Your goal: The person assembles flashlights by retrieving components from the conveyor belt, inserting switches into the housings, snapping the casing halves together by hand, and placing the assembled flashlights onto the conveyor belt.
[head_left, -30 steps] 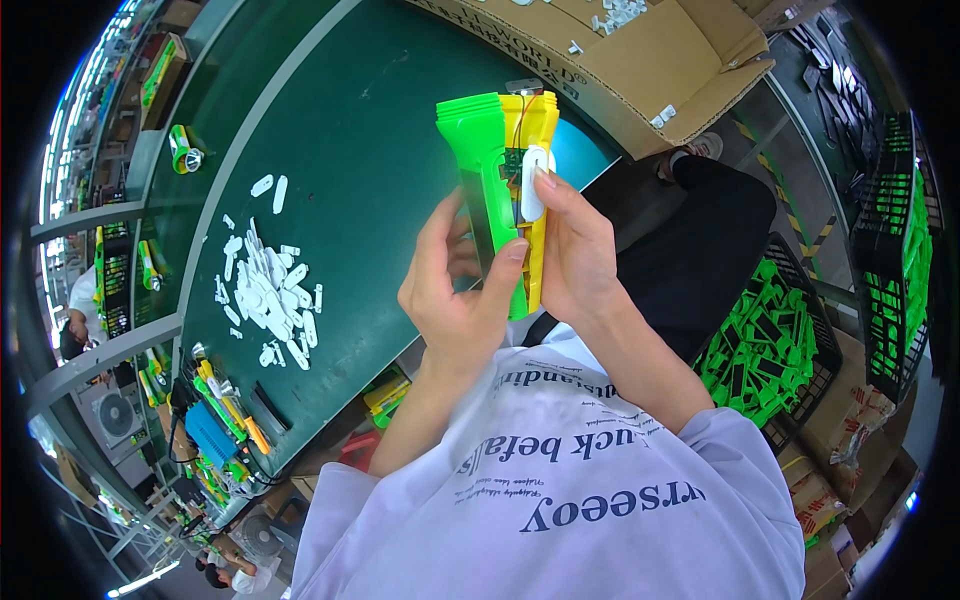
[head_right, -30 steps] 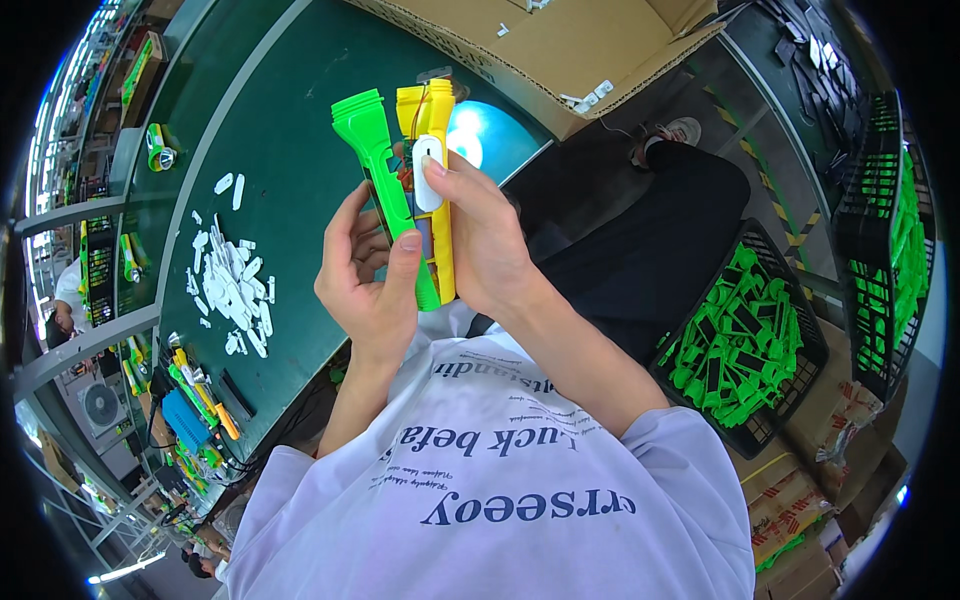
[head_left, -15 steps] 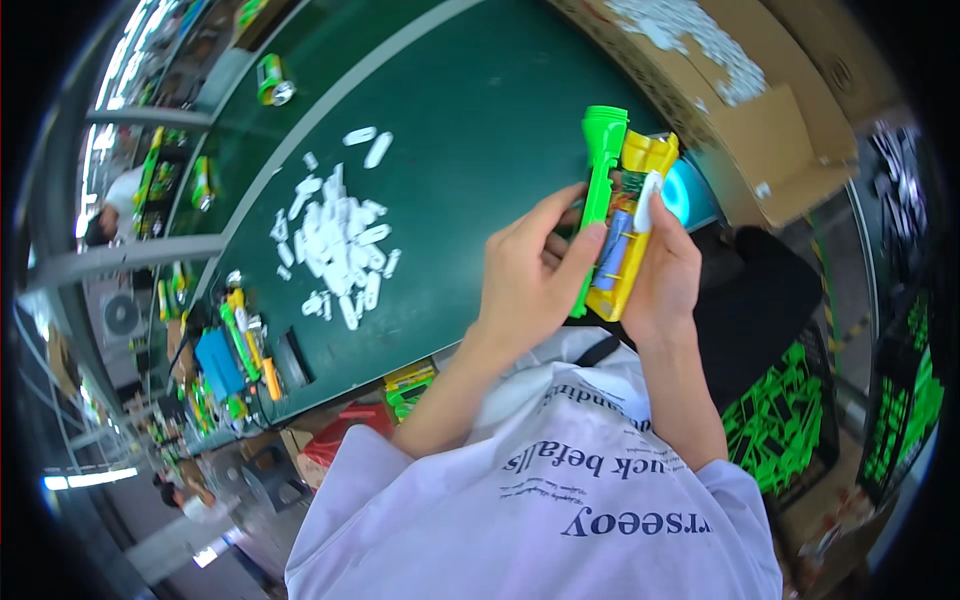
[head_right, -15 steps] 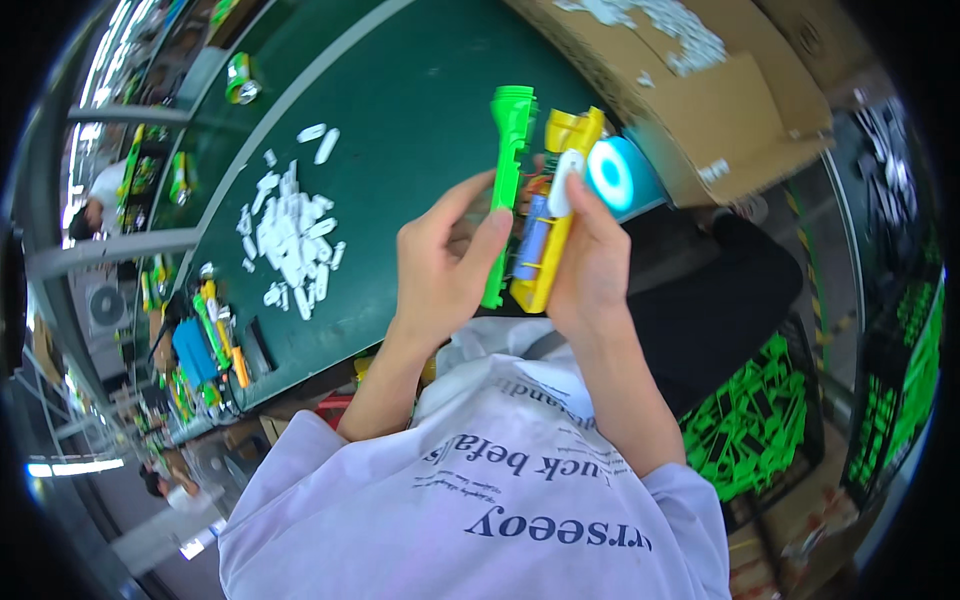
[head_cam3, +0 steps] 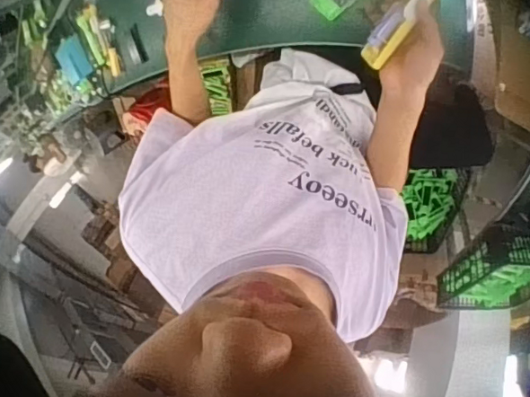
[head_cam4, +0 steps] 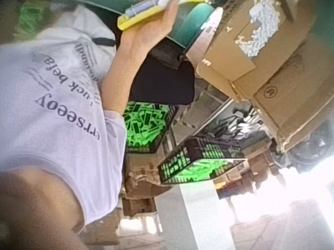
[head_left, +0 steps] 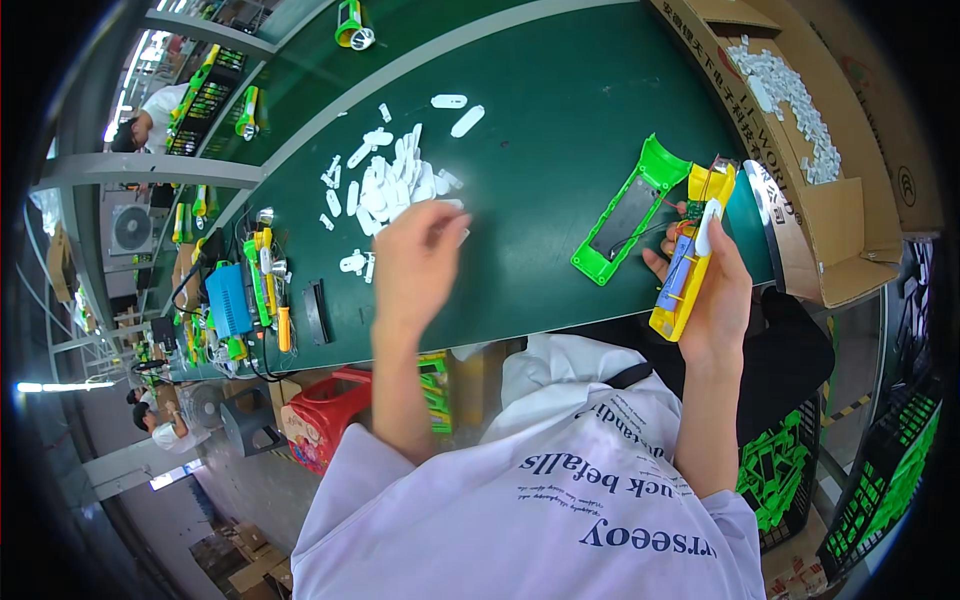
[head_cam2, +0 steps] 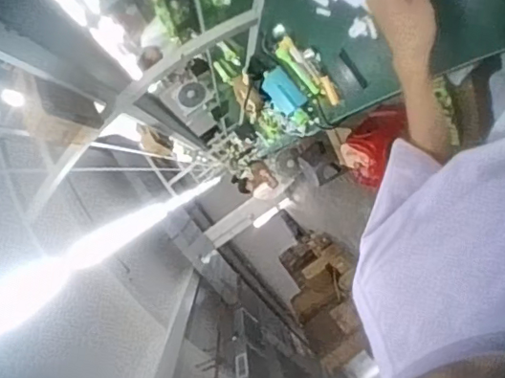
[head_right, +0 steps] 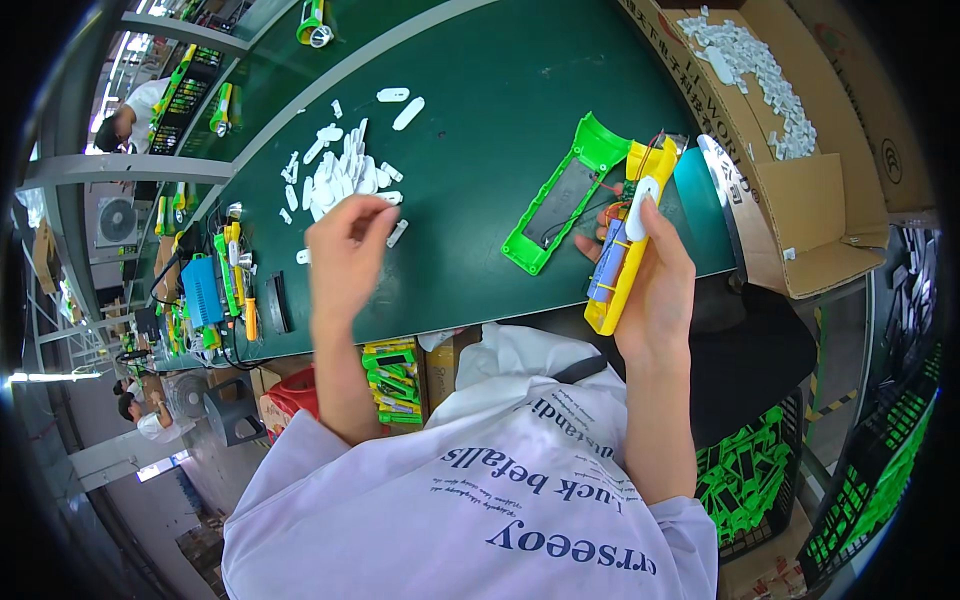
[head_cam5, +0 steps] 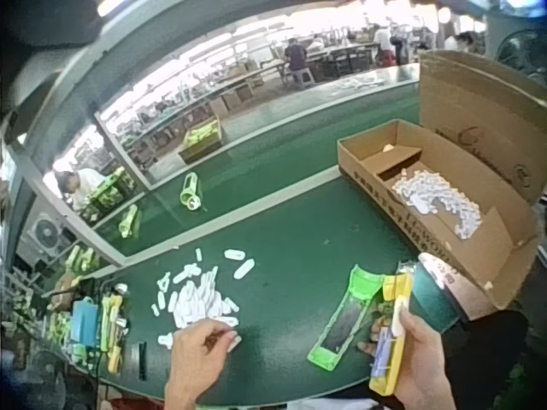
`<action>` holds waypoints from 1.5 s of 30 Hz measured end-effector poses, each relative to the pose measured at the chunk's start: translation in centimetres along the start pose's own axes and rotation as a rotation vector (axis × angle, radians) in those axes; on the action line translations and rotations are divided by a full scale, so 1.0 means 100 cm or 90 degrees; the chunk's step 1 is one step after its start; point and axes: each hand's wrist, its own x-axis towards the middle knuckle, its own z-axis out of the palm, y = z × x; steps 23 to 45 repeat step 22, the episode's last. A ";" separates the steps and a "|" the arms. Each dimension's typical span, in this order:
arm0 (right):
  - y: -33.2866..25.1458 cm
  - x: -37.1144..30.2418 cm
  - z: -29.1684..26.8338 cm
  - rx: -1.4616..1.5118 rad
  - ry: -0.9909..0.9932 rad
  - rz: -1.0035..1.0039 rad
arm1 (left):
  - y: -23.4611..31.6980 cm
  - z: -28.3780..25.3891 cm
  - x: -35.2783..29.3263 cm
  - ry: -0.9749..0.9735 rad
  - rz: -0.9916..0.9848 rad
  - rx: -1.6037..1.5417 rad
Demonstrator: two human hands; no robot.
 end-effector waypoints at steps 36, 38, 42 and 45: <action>0.004 0.000 -0.014 0.059 -0.073 0.012 | 0.016 0.002 -0.020 -0.215 0.066 -0.208; 0.004 0.000 -0.014 0.059 -0.073 0.012 | 0.016 0.002 -0.020 -0.215 0.066 -0.208; 0.004 0.000 -0.014 0.059 -0.073 0.012 | 0.016 0.002 -0.020 -0.215 0.066 -0.208; 0.004 0.000 -0.014 0.059 -0.073 0.012 | 0.016 0.002 -0.020 -0.215 0.066 -0.208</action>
